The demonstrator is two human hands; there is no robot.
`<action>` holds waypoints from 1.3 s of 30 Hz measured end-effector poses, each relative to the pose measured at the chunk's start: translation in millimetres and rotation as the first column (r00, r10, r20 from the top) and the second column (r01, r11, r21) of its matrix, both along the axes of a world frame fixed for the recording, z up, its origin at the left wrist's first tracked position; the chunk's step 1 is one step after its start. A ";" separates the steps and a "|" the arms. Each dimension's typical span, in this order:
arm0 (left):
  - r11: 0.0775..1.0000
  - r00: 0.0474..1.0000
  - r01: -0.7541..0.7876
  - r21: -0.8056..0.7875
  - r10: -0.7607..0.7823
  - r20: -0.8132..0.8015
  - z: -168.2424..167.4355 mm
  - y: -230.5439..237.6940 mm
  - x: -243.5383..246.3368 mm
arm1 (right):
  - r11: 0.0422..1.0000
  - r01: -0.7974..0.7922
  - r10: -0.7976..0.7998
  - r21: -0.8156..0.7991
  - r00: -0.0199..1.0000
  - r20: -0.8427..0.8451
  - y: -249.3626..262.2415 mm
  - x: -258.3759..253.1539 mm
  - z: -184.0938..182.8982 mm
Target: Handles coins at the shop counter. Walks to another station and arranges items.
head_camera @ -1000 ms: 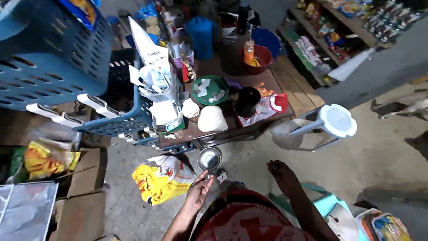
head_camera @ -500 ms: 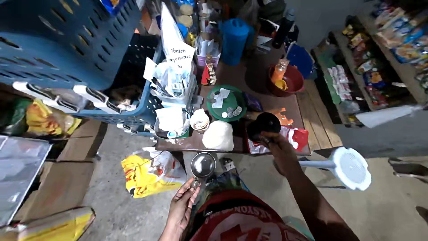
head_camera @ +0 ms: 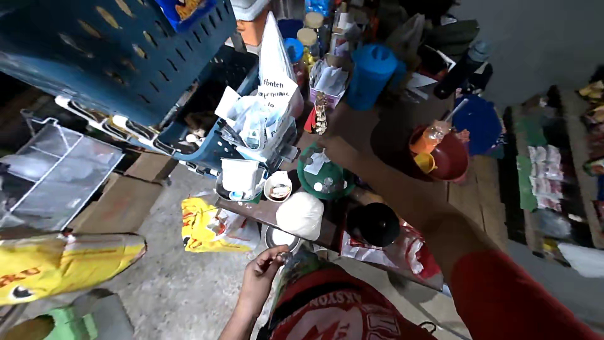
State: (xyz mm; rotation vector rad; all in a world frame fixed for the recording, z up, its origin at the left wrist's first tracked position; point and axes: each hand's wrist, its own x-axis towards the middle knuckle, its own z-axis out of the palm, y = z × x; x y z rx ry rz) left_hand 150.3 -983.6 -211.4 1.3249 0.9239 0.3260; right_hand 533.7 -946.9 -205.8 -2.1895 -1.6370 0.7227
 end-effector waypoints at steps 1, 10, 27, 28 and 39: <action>0.998 0.999 0.039 0.051 -0.039 -0.003 4.7 0.7 11.8 | 0.999 -0.035 0.037 -0.032 0.998 0.048 3.9 -0.3 -2.5; 0.904 0.953 0.247 0.349 -0.161 -0.257 18.2 32.0 117.6 | 0.986 -0.165 0.164 -0.014 0.985 -0.046 -8.6 13.6 -15.7; 0.775 0.943 0.289 0.563 -0.130 -0.305 -9.5 35.9 188.6 | 0.986 -0.160 0.164 0.037 0.979 -0.120 -65.3 27.7 8.8; 0.773 0.934 0.302 0.558 -0.122 -0.336 -9.4 37.4 185.9 | 0.985 -0.169 0.171 0.032 0.979 -0.109 -71.5 27.2 10.6; 0.713 0.839 0.508 0.483 -0.285 -0.463 -15.1 32.1 188.8 | 0.832 -0.555 0.554 0.001 0.832 0.028 -89.8 -13.1 -10.5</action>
